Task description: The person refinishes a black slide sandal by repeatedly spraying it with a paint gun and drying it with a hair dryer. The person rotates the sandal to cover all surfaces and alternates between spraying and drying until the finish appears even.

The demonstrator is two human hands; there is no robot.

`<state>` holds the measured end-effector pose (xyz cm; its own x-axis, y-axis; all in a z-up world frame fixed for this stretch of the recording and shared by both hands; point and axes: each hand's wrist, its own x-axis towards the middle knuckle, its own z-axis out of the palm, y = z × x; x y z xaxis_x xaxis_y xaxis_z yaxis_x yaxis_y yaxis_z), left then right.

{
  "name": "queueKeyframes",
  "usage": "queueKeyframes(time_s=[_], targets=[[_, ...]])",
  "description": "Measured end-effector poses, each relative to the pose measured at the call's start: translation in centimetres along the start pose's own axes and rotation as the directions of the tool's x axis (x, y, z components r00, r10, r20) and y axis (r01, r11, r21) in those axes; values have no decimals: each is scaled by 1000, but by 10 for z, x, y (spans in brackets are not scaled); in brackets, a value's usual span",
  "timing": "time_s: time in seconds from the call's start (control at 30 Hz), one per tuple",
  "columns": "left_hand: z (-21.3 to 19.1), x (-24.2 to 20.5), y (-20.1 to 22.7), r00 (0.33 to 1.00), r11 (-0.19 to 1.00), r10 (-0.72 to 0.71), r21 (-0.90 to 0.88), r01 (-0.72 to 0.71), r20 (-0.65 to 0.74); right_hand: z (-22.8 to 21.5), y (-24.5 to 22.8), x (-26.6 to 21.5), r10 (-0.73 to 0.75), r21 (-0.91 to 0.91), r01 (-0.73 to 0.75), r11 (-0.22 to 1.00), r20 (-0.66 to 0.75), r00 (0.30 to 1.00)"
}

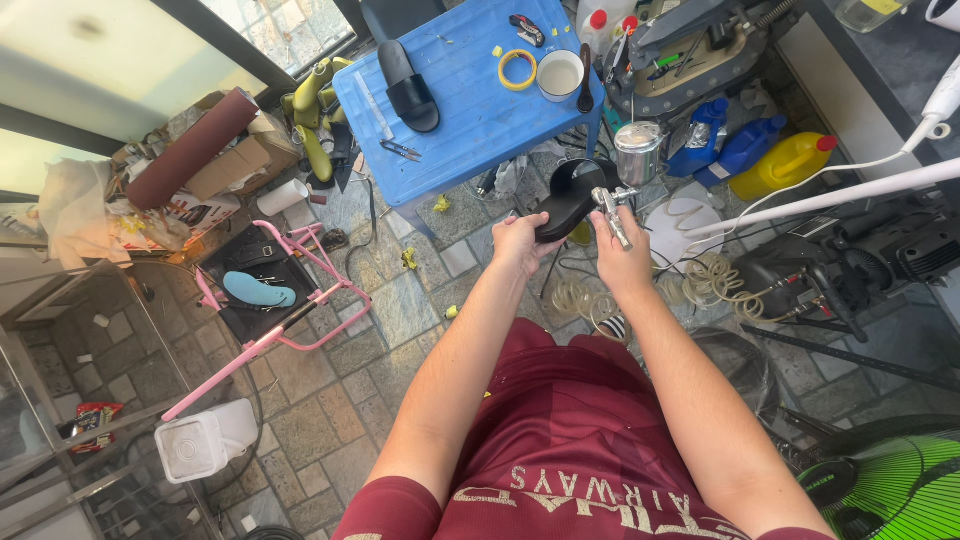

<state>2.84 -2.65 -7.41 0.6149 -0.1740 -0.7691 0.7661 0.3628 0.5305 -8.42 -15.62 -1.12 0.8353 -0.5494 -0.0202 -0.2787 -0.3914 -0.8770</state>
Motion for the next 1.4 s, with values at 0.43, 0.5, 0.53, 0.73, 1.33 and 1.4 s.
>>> queueKeyframes(time_s=[0.43,0.5,0.53,0.73,1.33,1.4], targets=[[8,-22,5,993,985,93,153,-82,-71,-3,9,4,21,54,-27,998,113,993],[7,-23,4,982,960,182,224,-166,-52,-6,10,7,11,72,-22,997,152,988],[7,-24,3,973,943,225,259,-208,-40,-9,10,8,-2,91,-15,996,179,984],[-4,-27,2,951,894,309,333,-299,25,-13,0,12,299,288,-402,869,340,892],[4,-45,0,959,914,282,304,-269,1,-5,-16,-1,-87,-118,90,989,31,996],[4,-44,-1,969,933,246,268,-239,8,-5,-16,-1,-81,-138,86,987,36,996]])
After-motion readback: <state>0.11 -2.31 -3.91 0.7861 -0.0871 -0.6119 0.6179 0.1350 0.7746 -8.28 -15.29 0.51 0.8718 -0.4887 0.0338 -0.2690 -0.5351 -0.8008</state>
